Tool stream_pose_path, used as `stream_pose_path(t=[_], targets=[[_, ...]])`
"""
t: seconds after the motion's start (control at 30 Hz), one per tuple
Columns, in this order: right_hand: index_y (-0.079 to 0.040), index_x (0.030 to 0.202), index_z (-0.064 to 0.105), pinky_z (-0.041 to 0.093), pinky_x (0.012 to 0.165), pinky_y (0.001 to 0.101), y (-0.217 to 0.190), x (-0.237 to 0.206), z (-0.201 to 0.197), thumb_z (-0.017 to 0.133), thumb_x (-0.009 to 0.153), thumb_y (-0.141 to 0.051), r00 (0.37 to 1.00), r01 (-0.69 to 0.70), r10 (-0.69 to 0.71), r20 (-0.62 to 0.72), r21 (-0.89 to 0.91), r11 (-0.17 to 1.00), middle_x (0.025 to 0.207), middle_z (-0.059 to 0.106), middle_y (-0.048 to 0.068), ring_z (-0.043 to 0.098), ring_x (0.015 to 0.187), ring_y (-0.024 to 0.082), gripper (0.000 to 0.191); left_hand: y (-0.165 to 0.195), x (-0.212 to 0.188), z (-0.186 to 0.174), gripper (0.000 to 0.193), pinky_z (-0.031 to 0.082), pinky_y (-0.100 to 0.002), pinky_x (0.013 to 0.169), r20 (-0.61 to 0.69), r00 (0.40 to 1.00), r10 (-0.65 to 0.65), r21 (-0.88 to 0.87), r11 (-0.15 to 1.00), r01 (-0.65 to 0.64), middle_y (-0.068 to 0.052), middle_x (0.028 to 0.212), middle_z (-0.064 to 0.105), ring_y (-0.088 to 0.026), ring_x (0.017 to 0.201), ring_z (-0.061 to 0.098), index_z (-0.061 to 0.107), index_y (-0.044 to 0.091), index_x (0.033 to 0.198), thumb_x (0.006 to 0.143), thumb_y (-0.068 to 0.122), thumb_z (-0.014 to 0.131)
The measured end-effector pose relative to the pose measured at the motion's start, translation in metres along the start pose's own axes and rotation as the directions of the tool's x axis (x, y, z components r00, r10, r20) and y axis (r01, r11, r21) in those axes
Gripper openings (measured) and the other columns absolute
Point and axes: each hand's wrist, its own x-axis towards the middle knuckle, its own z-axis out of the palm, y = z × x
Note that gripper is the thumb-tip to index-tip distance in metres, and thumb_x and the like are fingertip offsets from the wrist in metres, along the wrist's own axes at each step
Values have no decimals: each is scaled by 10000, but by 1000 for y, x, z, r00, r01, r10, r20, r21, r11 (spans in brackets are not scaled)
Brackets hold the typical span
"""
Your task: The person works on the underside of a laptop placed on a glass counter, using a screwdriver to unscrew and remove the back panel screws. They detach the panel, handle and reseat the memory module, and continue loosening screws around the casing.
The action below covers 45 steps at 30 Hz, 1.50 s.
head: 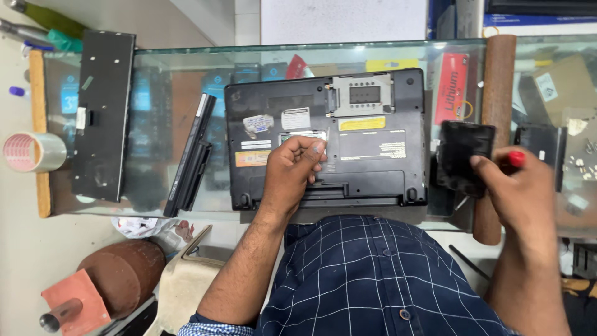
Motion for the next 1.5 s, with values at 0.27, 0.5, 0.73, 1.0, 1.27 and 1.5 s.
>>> stream_pose_path(t=[0.27, 0.5, 0.73, 1.0, 1.27, 1.5], targets=[[-107, 1047, 717, 506, 689, 430, -97, 22, 60, 850, 914, -138, 588, 713, -794, 151, -560, 422, 917, 605, 70, 641, 817, 275, 191, -3, 6, -22, 257, 479, -209, 621, -44, 996, 83, -68, 994, -86, -45, 896, 712, -62, 749, 599, 711, 9, 1093, 1001, 249, 711], [-125, 915, 640, 541, 642, 345, -128, 56, 143, 740, 830, -163, 404, 821, -826, 394, -555, 137, 919, 576, 29, 609, 874, 213, 137, 4, 12, -34, 241, 476, -212, 617, -107, 976, 187, -61, 979, -194, -44, 898, 728, -65, 748, 607, 717, 18, 1077, 1003, 247, 713], [-139, 1196, 731, 549, 670, 323, -123, 60, 134, 774, 893, -208, 410, 859, -810, 419, -477, 188, 1132, 675, -5, 594, 933, 209, 314, 15, 35, -26, 225, 544, -251, 757, -95, 952, 290, 184, 945, -270, -23, 918, 723, -90, 841, 648, 724, 25, 1080, 1019, 241, 708], [-152, 1235, 730, 532, 637, 306, -126, 63, 128, 796, 902, -222, 447, 859, -789, 422, -447, 248, 1166, 682, -31, 571, 883, 195, 347, 43, 92, -2, 143, 560, -349, 808, 35, 871, 490, 618, 674, -405, -71, 1073, 715, -234, 919, 694, 713, 65, 1044, 982, 194, 711], [-221, 1305, 713, 573, 675, 319, -125, 75, 128, 776, 837, -204, 561, 826, -654, 508, -394, 403, 1268, 682, -50, 585, 928, 213, 473, 35, 136, 12, 143, 432, -497, 1014, 405, 785, 468, 801, 233, -552, -72, 1178, 700, -255, 1177, 620, 643, 63, 1120, 1015, 160, 652], [-288, 1328, 705, 610, 766, 381, -129, 103, 114, 742, 808, -545, 685, 727, -531, 499, -514, 456, 1454, 614, -13, 579, 1150, 303, 581, 22, 141, 13, 171, 434, -481, 1085, 539, 657, 527, 777, -11, -629, -112, 1354, 651, -273, 1283, 583, 612, 68, 1112, 946, 80, 647]])
